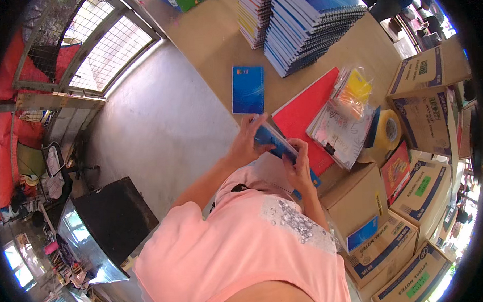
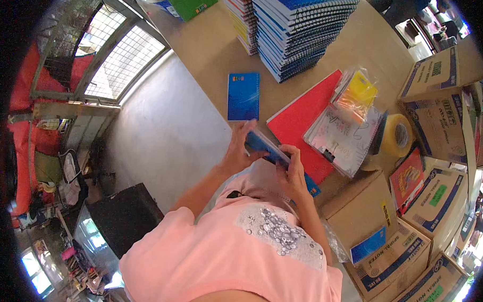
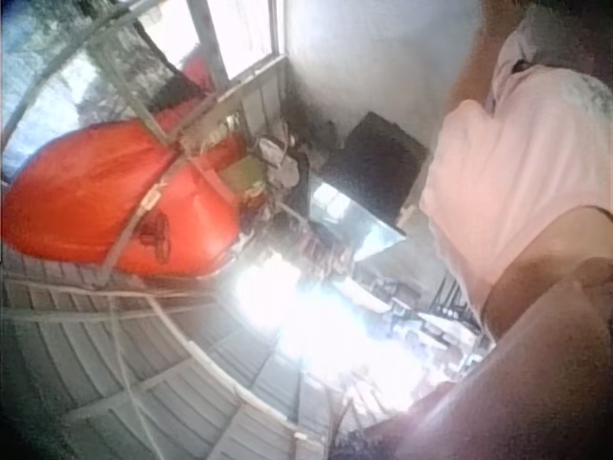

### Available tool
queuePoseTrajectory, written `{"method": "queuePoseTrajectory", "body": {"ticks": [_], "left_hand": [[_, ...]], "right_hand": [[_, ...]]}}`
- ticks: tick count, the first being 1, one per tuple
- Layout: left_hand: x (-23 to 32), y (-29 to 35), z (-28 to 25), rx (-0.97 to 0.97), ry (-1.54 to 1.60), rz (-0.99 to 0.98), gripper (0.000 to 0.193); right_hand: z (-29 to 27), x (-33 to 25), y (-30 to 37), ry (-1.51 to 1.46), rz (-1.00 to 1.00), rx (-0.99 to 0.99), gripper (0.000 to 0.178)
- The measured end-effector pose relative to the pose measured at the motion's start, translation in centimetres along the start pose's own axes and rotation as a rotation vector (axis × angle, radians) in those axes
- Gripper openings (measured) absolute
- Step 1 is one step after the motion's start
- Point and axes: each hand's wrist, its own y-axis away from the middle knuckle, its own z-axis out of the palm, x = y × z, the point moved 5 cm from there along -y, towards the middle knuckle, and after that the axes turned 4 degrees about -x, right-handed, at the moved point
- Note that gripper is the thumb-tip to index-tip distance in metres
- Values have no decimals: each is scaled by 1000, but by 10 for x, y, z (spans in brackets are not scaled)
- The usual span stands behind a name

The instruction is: The person sorts and packages small blue notebooks by hand, placing them into a plastic bag and then carrying the items across a warehouse to another table where they are organized into stacks.

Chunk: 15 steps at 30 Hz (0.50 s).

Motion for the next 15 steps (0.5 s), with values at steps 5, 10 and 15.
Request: {"method": "queuePoseTrajectory", "body": {"ticks": [5,10,15], "left_hand": [[-17,21,0,-80,-98,-20,60],[-6,-29,-20,-153,-185,-31,45],[-39,-119,-63,-183,-354,46,31]], "right_hand": [[2,-19,-9,289,-234,-32,43],[-5,-38,-22,278,-190,-24,42],[-34,-75,-28,418,-223,134,36]]}}
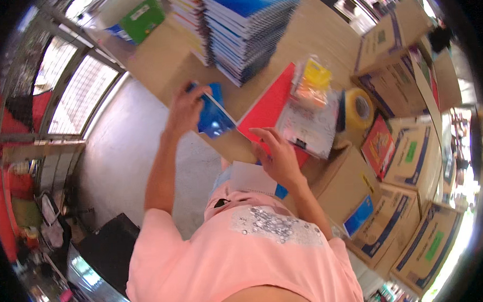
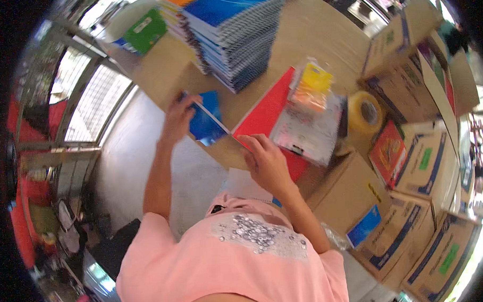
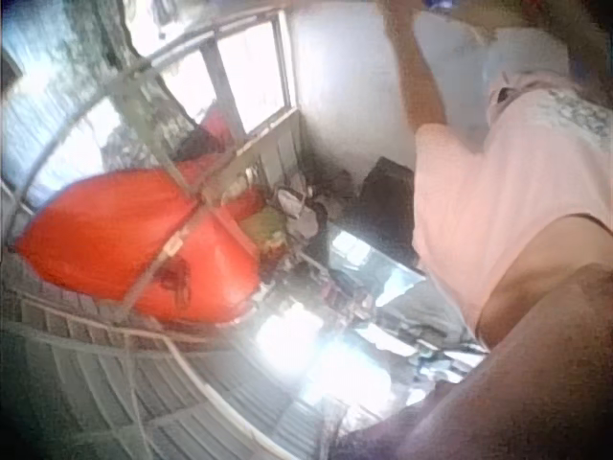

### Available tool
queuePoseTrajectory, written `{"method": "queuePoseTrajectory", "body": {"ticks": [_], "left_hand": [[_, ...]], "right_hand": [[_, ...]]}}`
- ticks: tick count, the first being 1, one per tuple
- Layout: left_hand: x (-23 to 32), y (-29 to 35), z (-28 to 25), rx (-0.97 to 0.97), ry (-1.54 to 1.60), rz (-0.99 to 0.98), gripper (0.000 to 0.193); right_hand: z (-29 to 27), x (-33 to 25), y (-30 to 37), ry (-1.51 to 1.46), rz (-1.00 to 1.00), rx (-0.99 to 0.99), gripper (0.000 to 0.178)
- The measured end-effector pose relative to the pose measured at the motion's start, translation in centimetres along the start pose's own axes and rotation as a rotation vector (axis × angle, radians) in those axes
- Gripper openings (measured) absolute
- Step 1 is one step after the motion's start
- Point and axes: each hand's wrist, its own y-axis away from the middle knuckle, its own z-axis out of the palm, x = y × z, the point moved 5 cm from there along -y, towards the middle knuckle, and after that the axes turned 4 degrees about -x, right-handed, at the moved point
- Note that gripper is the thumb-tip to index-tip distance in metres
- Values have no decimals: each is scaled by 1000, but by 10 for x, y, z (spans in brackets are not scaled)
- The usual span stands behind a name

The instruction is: The person sorts and packages small blue notebooks by hand, placing them into a plastic bag and then carrying the items across a warehouse to another table where they are organized into stacks.

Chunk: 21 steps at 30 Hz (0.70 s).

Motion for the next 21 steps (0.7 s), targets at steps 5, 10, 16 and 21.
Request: {"method": "queuePoseTrajectory", "body": {"ticks": [5,10,16,21], "left_hand": [[-58,-25,30,-322,-101,-38,41],[-44,-14,56,-246,-229,47,47],[52,75,58,-199,-5,198,45],[115,121,107,-465,-62,25,68]], "right_hand": [[-70,22,48,-101,442,115,16],[-169,43,190,256,959,494,21],[-199,56,359,680,1409,823,48],[-160,110,407,258,1317,873,69]]}}
